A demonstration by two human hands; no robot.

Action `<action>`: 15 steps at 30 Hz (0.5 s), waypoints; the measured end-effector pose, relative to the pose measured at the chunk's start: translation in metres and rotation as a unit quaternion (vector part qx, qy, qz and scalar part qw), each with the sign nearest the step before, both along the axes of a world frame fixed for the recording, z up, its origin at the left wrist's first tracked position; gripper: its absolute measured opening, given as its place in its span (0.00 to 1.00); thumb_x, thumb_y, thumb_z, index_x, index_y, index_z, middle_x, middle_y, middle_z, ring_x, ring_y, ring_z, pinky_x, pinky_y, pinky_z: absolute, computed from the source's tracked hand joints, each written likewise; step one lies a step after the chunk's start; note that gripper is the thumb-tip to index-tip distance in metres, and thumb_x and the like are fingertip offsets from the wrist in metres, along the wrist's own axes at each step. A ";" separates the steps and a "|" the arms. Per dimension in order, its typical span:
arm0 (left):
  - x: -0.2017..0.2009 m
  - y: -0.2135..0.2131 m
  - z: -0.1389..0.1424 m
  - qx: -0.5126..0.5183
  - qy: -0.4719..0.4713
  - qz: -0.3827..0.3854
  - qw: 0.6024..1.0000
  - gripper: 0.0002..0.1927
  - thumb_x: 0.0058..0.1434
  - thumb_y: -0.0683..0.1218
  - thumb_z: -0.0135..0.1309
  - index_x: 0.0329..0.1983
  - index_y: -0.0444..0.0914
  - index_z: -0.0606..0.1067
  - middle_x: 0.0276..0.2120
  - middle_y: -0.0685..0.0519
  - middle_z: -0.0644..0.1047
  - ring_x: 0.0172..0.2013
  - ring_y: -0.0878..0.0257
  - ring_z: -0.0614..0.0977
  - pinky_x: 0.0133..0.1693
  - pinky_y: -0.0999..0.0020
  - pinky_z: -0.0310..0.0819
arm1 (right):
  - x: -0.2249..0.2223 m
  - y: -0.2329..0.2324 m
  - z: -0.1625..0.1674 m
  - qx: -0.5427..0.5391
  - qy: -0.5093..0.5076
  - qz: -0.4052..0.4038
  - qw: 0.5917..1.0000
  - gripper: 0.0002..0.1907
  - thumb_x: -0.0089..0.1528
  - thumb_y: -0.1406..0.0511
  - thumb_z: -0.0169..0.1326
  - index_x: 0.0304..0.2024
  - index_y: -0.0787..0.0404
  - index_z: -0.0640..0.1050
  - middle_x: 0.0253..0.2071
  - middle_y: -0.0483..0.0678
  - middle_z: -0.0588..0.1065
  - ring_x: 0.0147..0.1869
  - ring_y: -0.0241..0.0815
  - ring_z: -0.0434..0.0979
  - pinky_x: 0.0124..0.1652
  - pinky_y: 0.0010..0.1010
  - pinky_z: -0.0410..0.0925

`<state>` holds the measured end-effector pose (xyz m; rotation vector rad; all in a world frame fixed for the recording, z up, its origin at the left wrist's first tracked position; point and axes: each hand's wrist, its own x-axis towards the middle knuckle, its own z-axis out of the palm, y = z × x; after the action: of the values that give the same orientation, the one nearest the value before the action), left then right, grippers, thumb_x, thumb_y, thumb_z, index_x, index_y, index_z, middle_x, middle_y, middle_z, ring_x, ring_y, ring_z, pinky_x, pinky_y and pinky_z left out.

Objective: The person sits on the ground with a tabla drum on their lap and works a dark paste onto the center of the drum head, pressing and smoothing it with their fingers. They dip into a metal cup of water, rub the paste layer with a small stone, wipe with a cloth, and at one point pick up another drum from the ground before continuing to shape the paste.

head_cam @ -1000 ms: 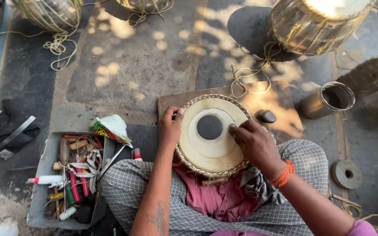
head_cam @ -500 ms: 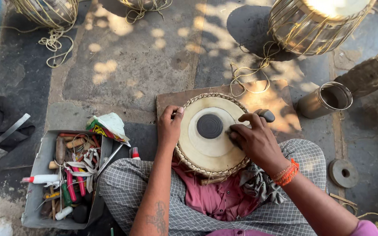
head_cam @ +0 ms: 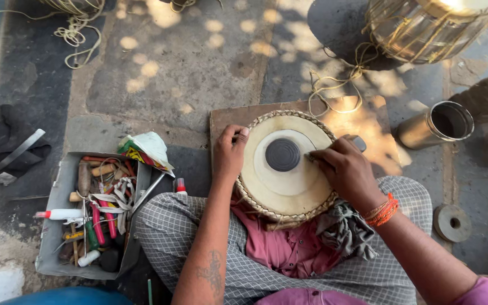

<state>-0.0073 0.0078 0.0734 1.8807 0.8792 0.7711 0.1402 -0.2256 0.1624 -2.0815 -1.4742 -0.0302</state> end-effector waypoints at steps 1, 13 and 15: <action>0.001 0.000 0.000 0.004 0.006 0.010 1.000 0.15 0.68 0.54 0.54 0.43 0.37 0.77 0.38 0.46 0.82 0.40 0.52 0.83 0.39 0.58 0.76 | 0.000 0.001 0.001 0.003 -0.028 -0.001 1.000 0.10 0.58 0.66 0.62 0.43 0.54 0.84 0.34 0.49 0.74 0.39 0.50 0.76 0.39 0.40 0.70; 0.004 0.004 -0.010 -0.065 0.011 0.003 0.998 0.16 0.72 0.54 0.49 0.44 0.36 0.76 0.32 0.45 0.80 0.33 0.53 0.81 0.37 0.59 0.74 | -0.059 0.047 0.001 -0.007 0.000 0.166 0.986 0.07 0.57 0.67 0.59 0.38 0.59 0.81 0.33 0.51 0.71 0.40 0.52 0.73 0.39 0.41 0.69; 0.003 0.006 -0.009 -0.071 0.003 0.003 0.997 0.16 0.73 0.54 0.46 0.44 0.36 0.75 0.32 0.45 0.80 0.33 0.52 0.81 0.38 0.59 0.73 | -0.050 0.074 0.004 -0.006 0.002 0.177 0.984 0.04 0.56 0.66 0.59 0.34 0.59 0.79 0.32 0.51 0.71 0.40 0.53 0.73 0.39 0.42 0.68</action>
<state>-0.0042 0.0140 0.0640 1.7574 0.9194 0.6889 0.0900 -0.1514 0.1662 -1.7981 -1.8242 0.1219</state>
